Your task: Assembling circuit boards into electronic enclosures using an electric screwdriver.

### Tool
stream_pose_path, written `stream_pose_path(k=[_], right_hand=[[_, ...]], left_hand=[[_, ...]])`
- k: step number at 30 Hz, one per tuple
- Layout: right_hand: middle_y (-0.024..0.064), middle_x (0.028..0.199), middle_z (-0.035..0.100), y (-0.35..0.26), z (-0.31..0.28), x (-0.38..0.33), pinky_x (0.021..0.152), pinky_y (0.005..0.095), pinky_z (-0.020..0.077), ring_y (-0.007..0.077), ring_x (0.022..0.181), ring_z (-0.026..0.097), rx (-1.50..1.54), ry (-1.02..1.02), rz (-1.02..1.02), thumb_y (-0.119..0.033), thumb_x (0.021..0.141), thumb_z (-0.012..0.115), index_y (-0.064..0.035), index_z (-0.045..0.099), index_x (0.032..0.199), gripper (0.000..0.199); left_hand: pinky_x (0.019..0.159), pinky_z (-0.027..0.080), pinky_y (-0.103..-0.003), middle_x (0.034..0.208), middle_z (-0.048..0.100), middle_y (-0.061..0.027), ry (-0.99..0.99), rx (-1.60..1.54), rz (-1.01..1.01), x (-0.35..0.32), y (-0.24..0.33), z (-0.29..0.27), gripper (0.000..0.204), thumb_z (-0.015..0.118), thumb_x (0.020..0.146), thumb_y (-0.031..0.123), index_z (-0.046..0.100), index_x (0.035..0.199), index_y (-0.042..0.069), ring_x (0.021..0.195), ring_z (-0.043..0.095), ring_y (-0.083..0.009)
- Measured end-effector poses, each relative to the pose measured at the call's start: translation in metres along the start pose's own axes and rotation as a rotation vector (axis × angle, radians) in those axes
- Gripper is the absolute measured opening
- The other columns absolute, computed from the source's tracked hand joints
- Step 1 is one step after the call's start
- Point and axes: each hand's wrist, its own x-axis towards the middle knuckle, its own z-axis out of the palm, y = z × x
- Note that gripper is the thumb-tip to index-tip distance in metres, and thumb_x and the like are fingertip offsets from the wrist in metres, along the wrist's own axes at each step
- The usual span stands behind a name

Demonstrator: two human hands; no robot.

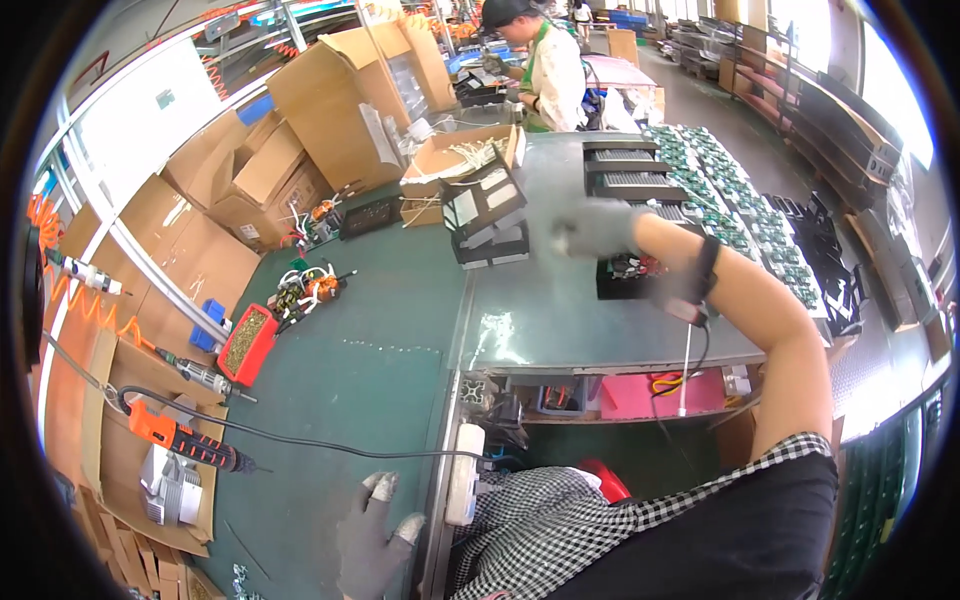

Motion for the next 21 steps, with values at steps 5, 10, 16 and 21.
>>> stream_pose_path(k=[5, 10, 16, 21], right_hand=[[0.0221, 0.095, 0.068, 0.001, 0.001, 0.11, 0.076, 0.0435, 0.0528, 0.0343, 0.086, 0.068, 0.139, 0.374, 0.285, -0.031, 0.082, 0.061, 0.0013, 0.063, 0.104, 0.04], [0.0248, 0.094, 0.069, 0.002, -0.001, 0.142, 0.07, 0.0423, 0.0555, 0.0344, 0.082, 0.071, 0.186, 0.159, 0.46, -0.02, 0.083, 0.054, 0.0037, 0.068, 0.101, 0.033], [0.0157, 0.098, 0.069, -0.023, -0.043, 0.089, 0.082, 0.0488, 0.0495, 0.0375, 0.092, 0.065, -0.177, 0.46, -0.012, -0.023, 0.087, 0.055, -0.0113, 0.066, 0.109, 0.028], [0.0051, 0.094, 0.067, -0.08, -0.077, 0.009, 0.072, 0.0395, 0.053, 0.0287, 0.082, 0.067, -0.444, 0.508, -0.605, -0.013, 0.077, 0.06, -0.0222, 0.066, 0.109, 0.033]], left_hand=[[0.088, 0.049, -0.047, 0.124, 0.057, -0.0154, -0.085, -0.157, 0.127, 0.028, 0.006, 0.015, 0.052, 0.069, 0.084, 0.03, 0.055, 0.128, 0.006, 0.111, 0.056, -0.0377], [0.086, 0.05, -0.046, 0.125, 0.057, -0.018, -0.042, -0.083, 0.114, 0.025, 0.001, 0.007, 0.055, 0.072, 0.081, 0.033, 0.058, 0.125, 0.003, 0.107, 0.06, -0.0382], [0.087, 0.05, -0.044, 0.115, 0.062, -0.0198, 0.173, -0.102, 0.05, 0.055, 0.003, -0.033, 0.044, 0.073, 0.078, 0.017, 0.062, 0.117, 0.0, 0.102, 0.061, -0.0388], [0.086, 0.049, -0.044, 0.115, 0.06, -0.0183, 0.437, 0.106, 0.266, 0.123, 0.027, -0.044, 0.045, 0.072, 0.079, 0.018, 0.06, 0.12, 0.003, 0.101, 0.06, -0.0371]])
